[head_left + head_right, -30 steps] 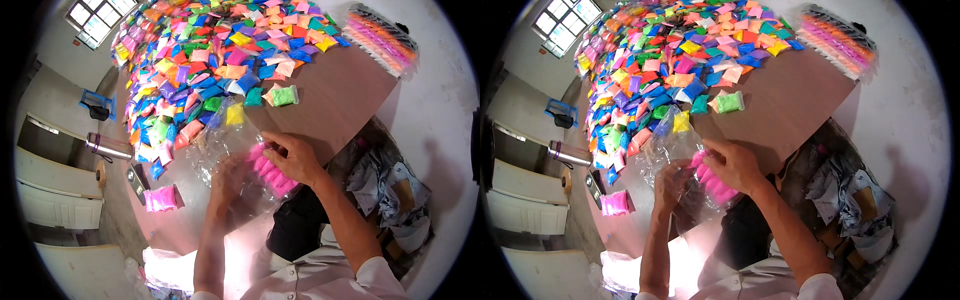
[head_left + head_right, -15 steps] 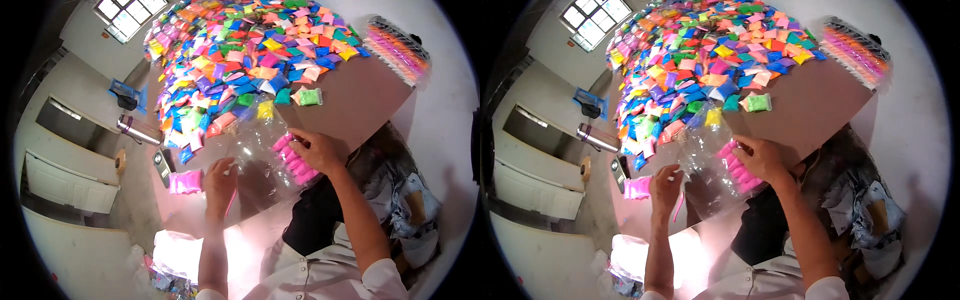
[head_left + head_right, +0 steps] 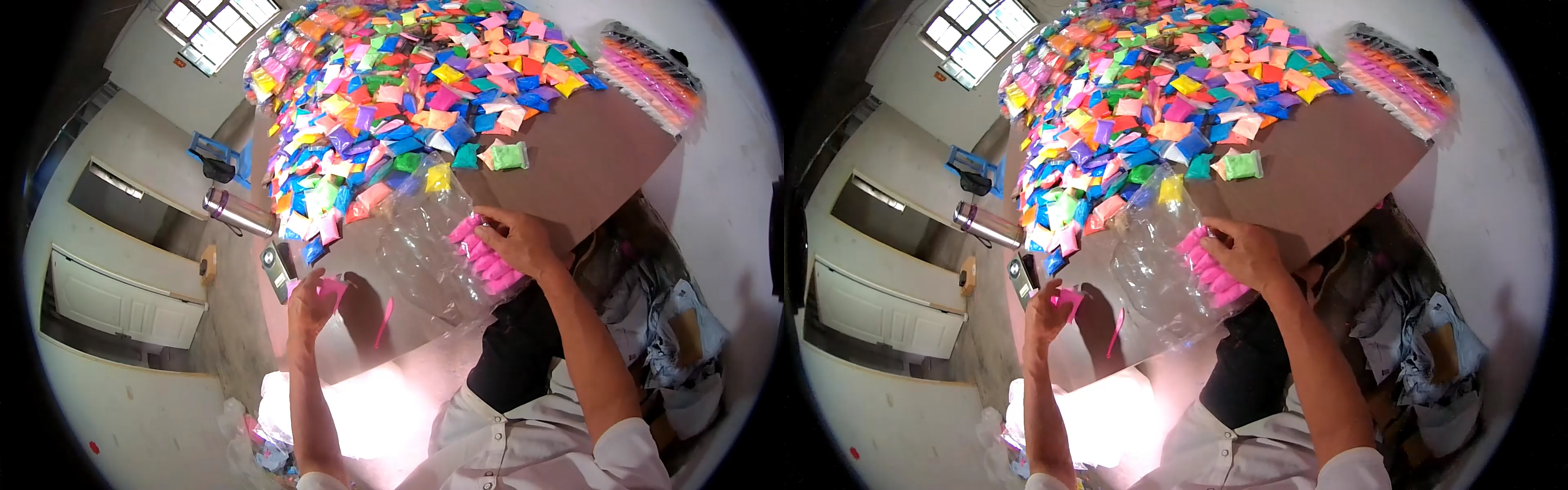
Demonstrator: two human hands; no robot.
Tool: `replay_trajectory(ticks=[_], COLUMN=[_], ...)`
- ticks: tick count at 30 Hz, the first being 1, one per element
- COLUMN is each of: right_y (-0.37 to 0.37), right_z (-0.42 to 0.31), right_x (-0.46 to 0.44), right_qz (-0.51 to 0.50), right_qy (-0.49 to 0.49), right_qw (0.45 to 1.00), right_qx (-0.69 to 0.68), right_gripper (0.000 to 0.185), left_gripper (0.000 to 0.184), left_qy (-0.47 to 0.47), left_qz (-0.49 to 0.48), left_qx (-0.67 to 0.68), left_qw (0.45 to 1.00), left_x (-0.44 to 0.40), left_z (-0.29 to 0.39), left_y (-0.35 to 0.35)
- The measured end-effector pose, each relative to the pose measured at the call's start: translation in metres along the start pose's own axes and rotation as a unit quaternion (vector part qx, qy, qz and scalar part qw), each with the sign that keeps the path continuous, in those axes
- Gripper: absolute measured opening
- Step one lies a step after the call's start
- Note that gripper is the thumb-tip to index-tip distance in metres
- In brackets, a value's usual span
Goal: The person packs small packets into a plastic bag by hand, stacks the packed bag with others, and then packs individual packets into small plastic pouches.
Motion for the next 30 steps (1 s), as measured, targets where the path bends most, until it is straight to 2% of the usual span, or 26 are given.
replay_trajectory(ticks=[4, 6, 7, 9, 11, 13, 14, 19, 21, 22, 23, 26, 28, 29, 30], right_y=[-0.002, -0.002, -0.002, -0.002, -0.002, -0.004, -0.003, -0.003, -0.004, -0.004, -0.005, -0.004, -0.004, -0.003, -0.002], right_z=[-0.003, 0.000, -0.001, -0.002, 0.001, -0.002, -0.001, -0.002, -0.003, -0.006, -0.007, -0.005, -0.008, -0.009, -0.008], right_x=[0.000, 0.000, 0.001, -0.001, -0.001, 0.000, 0.000, 0.000, 0.000, 0.001, 0.001, 0.001, 0.001, 0.000, -0.001], right_qz=[0.000, -0.003, 0.005, 0.014, 0.009, 0.002, -0.009, 0.003, 0.004, 0.002, -0.001, -0.012, -0.015, -0.019, -0.019], right_qy=[0.015, 0.025, 0.011, -0.002, 0.007, 0.020, 0.030, -0.006, -0.013, -0.011, -0.009, 0.012, 0.013, 0.011, 0.013], right_qw=[1.000, 0.999, 0.999, 1.000, 1.000, 1.000, 0.999, 0.999, 0.999, 0.999, 0.999, 1.000, 0.999, 0.998, 0.998], right_qx=[0.027, 0.047, 0.031, 0.018, 0.010, 0.023, 0.033, 0.034, 0.034, 0.036, 0.038, 0.024, 0.039, 0.052, 0.053], right_gripper=[0.042, 0.041, 0.041, 0.040, 0.039, 0.039, 0.039, 0.042, 0.042, 0.042, 0.042, 0.044, 0.045, 0.047, 0.047], left_gripper=[0.046, 0.031, 0.031, 0.015, 0.010, 0.009, 0.007, 0.008, 0.014, 0.018, 0.018, 0.019, 0.019, 0.019, 0.018], left_qy=[0.035, -0.024, -0.025, -0.078, -0.092, -0.067, -0.070, -0.077, -0.043, -0.038, -0.038, -0.012, 0.007, 0.006, -0.021], left_qz=[0.010, 0.011, 0.008, 0.018, 0.030, 0.051, 0.034, 0.004, 0.008, 0.004, 0.002, 0.008, -0.006, -0.007, 0.019], left_qx=[0.012, 0.238, 0.242, 0.414, 0.449, 0.513, 0.479, 0.495, 0.533, 0.580, 0.581, 0.561, 0.471, 0.471, 0.557], left_qw=[0.999, 0.971, 0.970, 0.907, 0.888, 0.854, 0.874, 0.866, 0.845, 0.814, 0.813, 0.828, 0.882, 0.882, 0.830], left_x=[0.000, 0.002, 0.002, -0.001, -0.007, -0.019, -0.022, -0.039, -0.049, -0.053, -0.054, -0.060, -0.062, -0.064, -0.067], left_z=[0.020, 0.017, 0.025, 0.042, 0.062, 0.075, 0.082, 0.107, 0.117, 0.133, 0.135, 0.140, 0.148, 0.144, 0.137], left_y=[-0.008, -0.003, 0.000, 0.017, 0.040, 0.064, 0.073, 0.113, 0.125, 0.128, 0.135, 0.146, 0.143, 0.150, 0.158])
Point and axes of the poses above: each hand's wrist, its own x-axis away from the middle knuckle, its own y-axis out of the palm, z = x × y, the point moved 10 cm from there along -x, towards the middle knuckle, and after that the axes turned 8 degrees about y, right-handed, at the moved point
